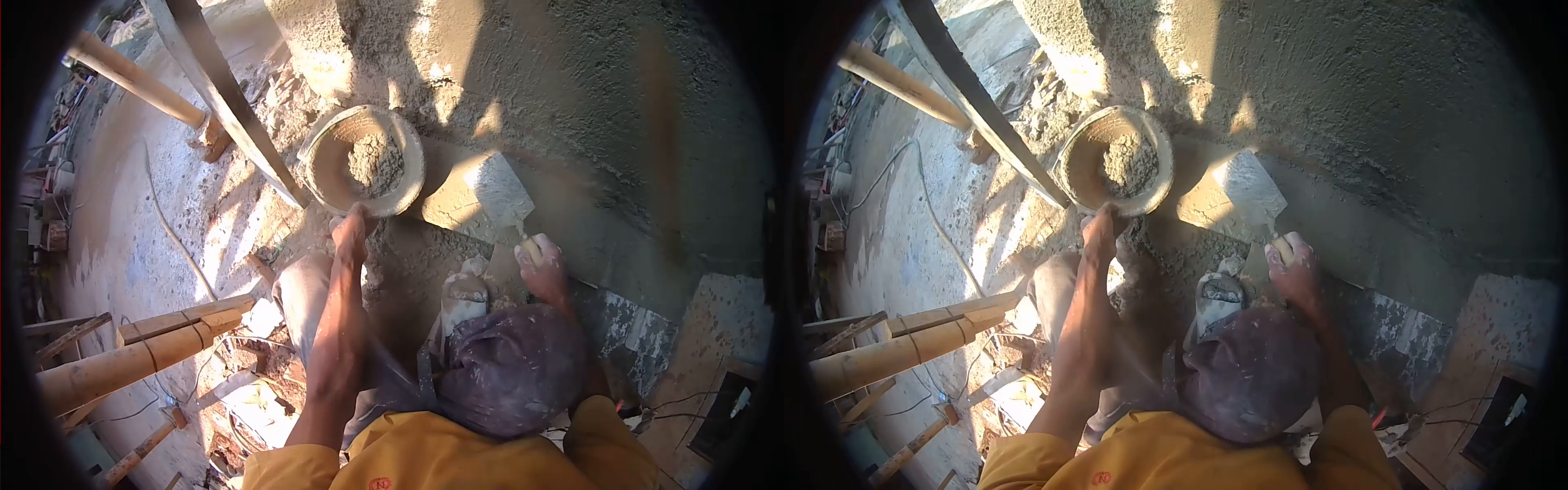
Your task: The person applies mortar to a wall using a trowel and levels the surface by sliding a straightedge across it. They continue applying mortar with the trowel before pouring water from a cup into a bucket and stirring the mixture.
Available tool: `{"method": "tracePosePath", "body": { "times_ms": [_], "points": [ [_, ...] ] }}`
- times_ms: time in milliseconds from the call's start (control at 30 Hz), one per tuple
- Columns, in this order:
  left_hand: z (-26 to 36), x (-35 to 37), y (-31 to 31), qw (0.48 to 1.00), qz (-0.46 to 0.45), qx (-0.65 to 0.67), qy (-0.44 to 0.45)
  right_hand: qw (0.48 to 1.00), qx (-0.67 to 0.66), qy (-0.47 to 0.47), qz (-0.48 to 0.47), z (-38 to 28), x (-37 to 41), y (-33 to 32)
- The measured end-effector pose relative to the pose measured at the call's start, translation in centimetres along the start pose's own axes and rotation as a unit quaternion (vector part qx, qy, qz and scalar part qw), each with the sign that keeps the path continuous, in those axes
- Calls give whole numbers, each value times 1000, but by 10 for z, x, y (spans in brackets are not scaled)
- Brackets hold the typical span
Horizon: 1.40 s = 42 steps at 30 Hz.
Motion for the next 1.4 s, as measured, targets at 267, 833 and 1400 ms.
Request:
{"method": "tracePosePath", "body": {
  "times_ms": [267, 833, 1400],
  "points": [
    [3, -7, -6, 999, -6, 36, 33, 938, -45, -330, 91, -151, -93, 7],
    [-6, -34, -15, 988, -78, 117, 64, 921, 148, -347, -95, -74, -68, 79],
    [-1, -61, -5, 993, -19, 112, 38, 978, -158, -139, -7, -293, 49, -148]
  ]
}}
Point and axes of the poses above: each hand's wrist, its own x-axis away from the middle knuckle, its own y-axis out of the palm, z = x × y, the point moved 2 cm from there along -x, towards the middle knuckle, and after that the axes turned 12 degrees about z, right-handed, at the moved point
